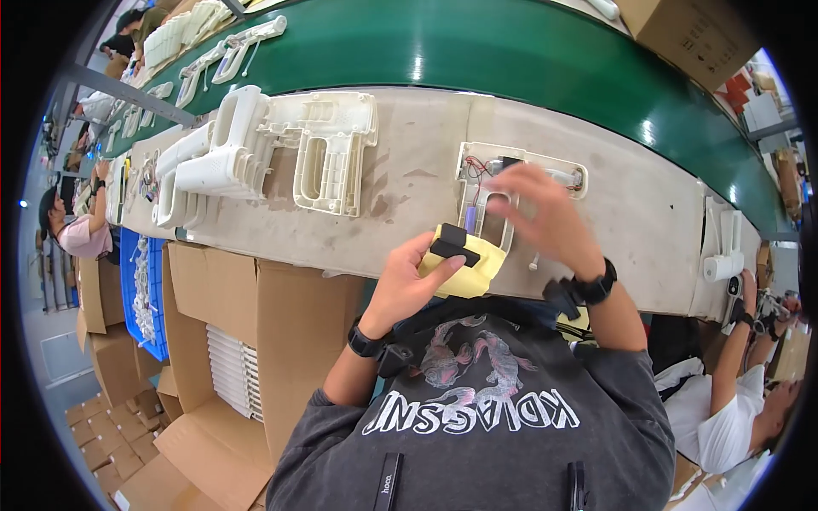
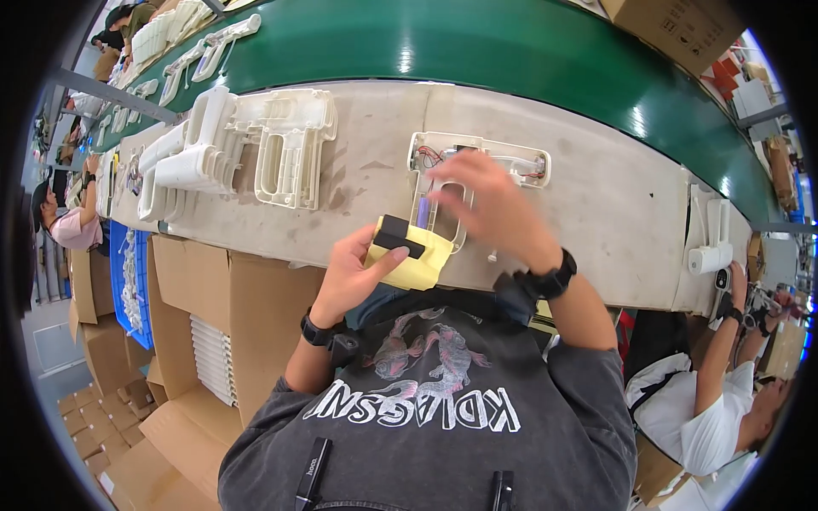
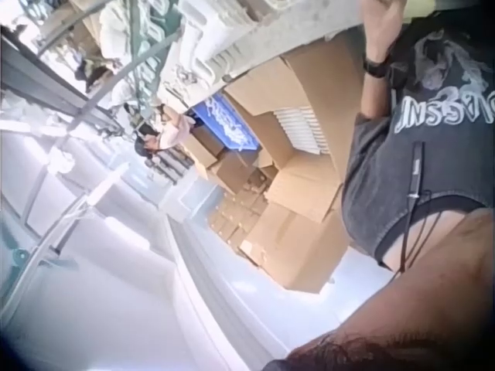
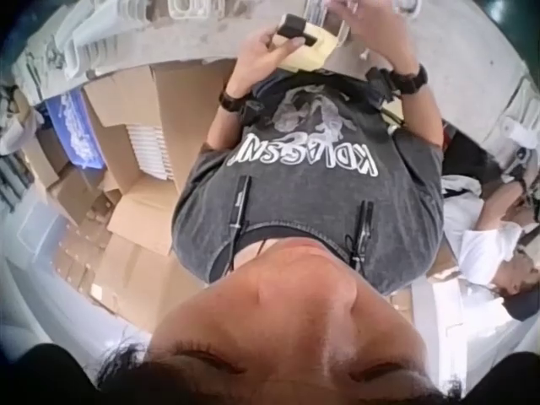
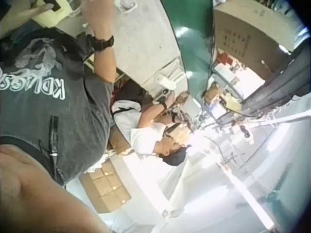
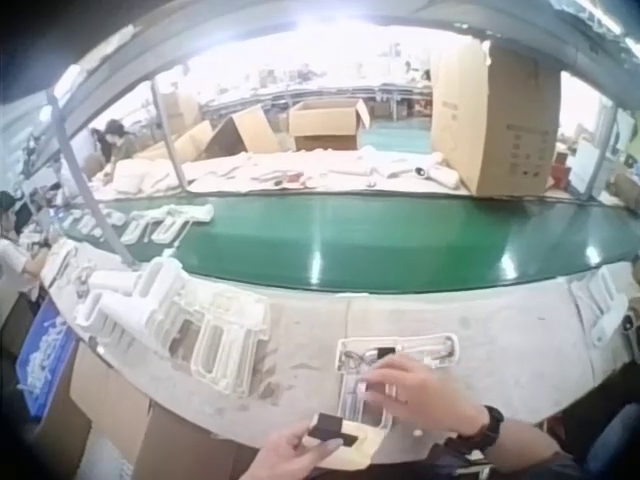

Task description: The person peels the backing from a foam pad, presses it onto the motor inside a white plastic housing, and snaps a matching cover over it. They then place the assembled unit into a box and retrieve a new housing to repeat the process.

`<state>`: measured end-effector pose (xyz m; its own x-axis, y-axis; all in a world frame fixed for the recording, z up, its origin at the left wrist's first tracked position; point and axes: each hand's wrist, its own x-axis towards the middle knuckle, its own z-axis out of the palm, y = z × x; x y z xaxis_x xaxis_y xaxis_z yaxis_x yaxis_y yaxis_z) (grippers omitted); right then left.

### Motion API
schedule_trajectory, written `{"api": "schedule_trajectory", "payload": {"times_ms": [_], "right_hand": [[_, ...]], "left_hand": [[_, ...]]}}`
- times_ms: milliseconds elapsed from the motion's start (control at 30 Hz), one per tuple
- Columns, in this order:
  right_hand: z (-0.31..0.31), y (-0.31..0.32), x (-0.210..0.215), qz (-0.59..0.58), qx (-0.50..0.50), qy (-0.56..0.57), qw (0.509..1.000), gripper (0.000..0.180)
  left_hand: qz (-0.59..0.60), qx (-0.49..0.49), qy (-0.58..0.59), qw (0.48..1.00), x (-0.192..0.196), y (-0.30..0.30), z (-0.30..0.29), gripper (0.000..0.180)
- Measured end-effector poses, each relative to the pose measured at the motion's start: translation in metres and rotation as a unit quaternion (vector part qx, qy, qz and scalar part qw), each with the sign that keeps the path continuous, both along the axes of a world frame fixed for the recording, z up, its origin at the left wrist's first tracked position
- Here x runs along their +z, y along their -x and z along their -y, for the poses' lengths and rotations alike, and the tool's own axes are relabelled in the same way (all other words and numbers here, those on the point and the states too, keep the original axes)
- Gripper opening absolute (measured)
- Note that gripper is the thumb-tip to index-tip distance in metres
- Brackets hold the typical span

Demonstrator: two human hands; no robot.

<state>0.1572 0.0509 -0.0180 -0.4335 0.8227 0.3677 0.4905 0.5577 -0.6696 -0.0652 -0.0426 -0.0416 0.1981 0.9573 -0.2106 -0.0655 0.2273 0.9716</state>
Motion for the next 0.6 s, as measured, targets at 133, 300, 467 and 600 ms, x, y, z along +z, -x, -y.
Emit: {"api": "schedule_trajectory", "payload": {"times_ms": [133, 300, 467, 600], "right_hand": [[0.030, 0.019, 0.007, -0.077, 0.138, 0.163, 0.974, 0.030], [0.022, 0.010, -0.008, -0.093, 0.204, 0.259, 0.940, 0.032], [-0.001, 0.001, -0.022, -0.008, 0.084, 0.062, 0.995, 0.038], [-0.001, 0.003, -0.028, 0.064, 0.159, 0.007, 0.985, 0.040]], "left_hand": [[-0.102, -0.026, -0.050, 0.993, -0.004, 0.002, -0.001, 0.023], [-0.184, -0.092, -0.103, 0.973, 0.007, 0.010, 0.004, 0.022], [-0.186, -0.098, -0.067, 0.975, -0.004, 0.026, 0.012, 0.022], [-0.121, -0.026, 0.011, 0.992, -0.012, 0.034, 0.016, 0.027]]}}
